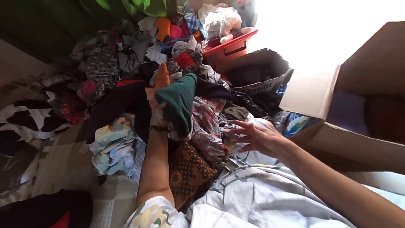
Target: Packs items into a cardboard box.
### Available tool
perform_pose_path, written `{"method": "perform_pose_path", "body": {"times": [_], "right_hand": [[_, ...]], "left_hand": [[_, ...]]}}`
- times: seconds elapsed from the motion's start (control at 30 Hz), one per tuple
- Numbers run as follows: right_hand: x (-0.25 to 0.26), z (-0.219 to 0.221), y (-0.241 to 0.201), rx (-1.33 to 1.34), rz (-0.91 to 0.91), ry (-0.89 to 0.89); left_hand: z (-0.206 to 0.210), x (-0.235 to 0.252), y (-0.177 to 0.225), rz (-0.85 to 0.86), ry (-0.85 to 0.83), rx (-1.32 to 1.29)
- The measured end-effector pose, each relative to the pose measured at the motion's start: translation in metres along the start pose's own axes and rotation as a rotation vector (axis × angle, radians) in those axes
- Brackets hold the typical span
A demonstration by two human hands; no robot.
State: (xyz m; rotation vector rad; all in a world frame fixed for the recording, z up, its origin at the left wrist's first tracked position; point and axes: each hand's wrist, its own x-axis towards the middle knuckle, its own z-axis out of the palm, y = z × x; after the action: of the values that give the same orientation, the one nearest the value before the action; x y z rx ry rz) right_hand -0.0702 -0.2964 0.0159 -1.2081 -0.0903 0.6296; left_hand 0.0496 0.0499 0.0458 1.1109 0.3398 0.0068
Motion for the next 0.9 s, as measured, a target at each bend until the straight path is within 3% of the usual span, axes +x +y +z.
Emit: {"method": "perform_pose_path", "body": {"times": [0.1,0.2,0.27,0.33,0.43,0.53,0.7,0.77,0.9], "right_hand": [[0.008,0.003,0.005,0.290,0.003,0.011],[0.004,-0.016,0.021,0.440,-0.031,0.173],[-0.006,-0.036,0.042,0.423,-0.072,0.354],[-0.018,-0.054,0.065,0.283,-0.149,0.551],[-0.028,-0.056,0.066,0.152,-0.188,0.619],[-0.031,-0.049,0.066,0.357,-0.227,0.460],[-0.045,-0.033,0.049,0.389,-0.270,0.374],[-0.051,-0.042,0.049,0.403,-0.266,0.344],[-0.053,-0.060,0.053,0.382,-0.230,0.431]], "left_hand": [[0.051,-0.062,-0.016,0.186,-0.213,0.576],[0.091,-0.105,-0.069,0.503,-0.747,1.148],[0.115,-0.138,-0.114,0.491,-1.020,1.502],[0.125,-0.160,-0.139,0.453,-1.126,1.650],[0.124,-0.161,-0.135,0.362,-1.123,1.541],[0.124,-0.154,-0.128,0.254,-1.025,1.513],[0.130,-0.166,-0.153,0.564,-0.719,1.422],[0.138,-0.170,-0.162,0.612,-0.642,1.361],[0.160,-0.164,-0.172,0.329,-0.675,1.418]]}}
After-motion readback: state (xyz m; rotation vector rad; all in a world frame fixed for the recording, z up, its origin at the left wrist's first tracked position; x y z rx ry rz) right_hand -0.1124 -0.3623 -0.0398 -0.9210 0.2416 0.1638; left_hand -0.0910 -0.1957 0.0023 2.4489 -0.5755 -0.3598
